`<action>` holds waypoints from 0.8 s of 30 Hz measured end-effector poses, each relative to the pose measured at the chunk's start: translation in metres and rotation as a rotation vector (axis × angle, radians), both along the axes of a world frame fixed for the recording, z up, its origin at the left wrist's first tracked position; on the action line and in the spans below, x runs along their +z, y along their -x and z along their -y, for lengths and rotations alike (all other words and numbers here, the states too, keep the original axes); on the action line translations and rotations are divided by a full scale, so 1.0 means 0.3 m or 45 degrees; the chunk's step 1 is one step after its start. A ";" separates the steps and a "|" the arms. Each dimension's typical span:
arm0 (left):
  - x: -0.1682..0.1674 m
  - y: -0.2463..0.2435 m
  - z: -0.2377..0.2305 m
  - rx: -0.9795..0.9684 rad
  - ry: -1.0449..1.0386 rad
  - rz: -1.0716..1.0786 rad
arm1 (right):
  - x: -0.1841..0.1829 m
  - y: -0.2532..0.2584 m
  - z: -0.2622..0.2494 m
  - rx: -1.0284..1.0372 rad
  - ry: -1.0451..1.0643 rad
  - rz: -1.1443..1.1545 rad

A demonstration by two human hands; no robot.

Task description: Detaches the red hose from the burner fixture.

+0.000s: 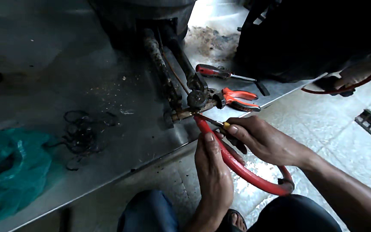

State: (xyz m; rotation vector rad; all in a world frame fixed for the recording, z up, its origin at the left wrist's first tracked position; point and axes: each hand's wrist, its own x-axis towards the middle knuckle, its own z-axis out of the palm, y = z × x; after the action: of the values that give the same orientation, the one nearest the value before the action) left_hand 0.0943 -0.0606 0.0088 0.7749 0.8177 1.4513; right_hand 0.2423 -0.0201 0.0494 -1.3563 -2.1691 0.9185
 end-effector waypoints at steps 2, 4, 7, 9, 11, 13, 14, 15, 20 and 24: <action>-0.004 0.003 -0.002 -0.016 -0.013 0.012 | -0.008 0.005 0.005 -0.019 -0.026 0.014; -0.003 0.003 -0.003 -0.021 -0.013 0.018 | -0.013 0.011 0.012 -0.046 -0.107 0.092; 0.001 0.005 -0.002 -0.033 -0.002 0.034 | -0.027 0.016 0.026 -0.117 -0.374 0.275; 0.001 0.007 -0.002 -0.044 -0.002 0.036 | -0.032 0.006 0.028 -0.154 -0.453 0.313; 0.000 0.009 0.000 -0.058 0.001 0.053 | -0.033 -0.008 0.029 -0.134 -0.460 0.299; 0.000 0.009 0.000 -0.059 -0.004 0.081 | -0.034 -0.017 0.030 -0.076 -0.480 0.269; -0.001 0.008 0.000 -0.056 -0.005 0.091 | -0.035 -0.020 0.030 -0.056 -0.503 0.279; -0.001 0.008 0.001 -0.056 0.000 0.097 | -0.036 -0.021 0.028 -0.046 -0.535 0.307; 0.000 0.011 -0.001 -0.081 0.016 0.113 | -0.046 -0.027 0.013 0.006 -0.660 0.385; -0.010 0.010 -0.005 -0.079 -0.014 0.081 | -0.054 -0.001 0.019 -0.032 -0.696 0.438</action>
State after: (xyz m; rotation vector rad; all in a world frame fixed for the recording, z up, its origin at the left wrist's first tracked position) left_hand 0.0912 -0.0592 0.0058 0.7526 0.7320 1.4194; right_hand 0.2426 -0.0257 0.0331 -1.3163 -2.3949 0.0518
